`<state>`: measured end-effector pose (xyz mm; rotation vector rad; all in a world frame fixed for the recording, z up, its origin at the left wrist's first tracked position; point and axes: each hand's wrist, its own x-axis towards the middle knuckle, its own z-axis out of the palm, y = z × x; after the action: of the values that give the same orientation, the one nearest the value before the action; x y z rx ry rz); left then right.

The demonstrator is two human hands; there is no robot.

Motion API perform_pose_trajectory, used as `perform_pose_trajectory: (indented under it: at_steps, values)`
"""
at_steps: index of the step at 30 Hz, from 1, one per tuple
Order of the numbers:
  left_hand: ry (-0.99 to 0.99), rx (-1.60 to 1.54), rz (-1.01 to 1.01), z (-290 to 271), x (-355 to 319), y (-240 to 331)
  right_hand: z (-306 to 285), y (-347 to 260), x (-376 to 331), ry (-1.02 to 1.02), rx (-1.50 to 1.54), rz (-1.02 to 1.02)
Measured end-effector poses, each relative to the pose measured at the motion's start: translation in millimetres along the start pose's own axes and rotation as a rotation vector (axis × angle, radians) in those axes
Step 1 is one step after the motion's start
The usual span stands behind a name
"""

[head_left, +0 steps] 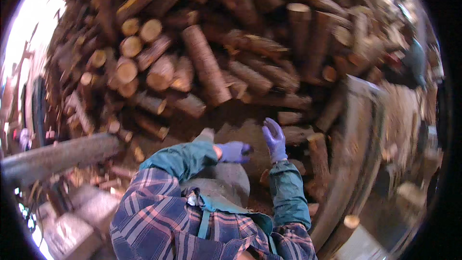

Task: The person repeatedly picks up logs from a large pile, places them onto a log splitter, and then moves the split pieces to a separate stack. The task involves continuous manual handling of wood in a repetitive cycle.

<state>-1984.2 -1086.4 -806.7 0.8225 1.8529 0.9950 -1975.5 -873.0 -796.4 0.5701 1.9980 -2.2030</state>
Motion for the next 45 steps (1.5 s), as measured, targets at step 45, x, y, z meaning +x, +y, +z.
perform_pose_trajectory:
  at_steps: [45]
  values:
    - [-0.23, -0.721, 0.432, 111, 72, 356, -265, -266, -231, 0.226, -0.414, -0.082]
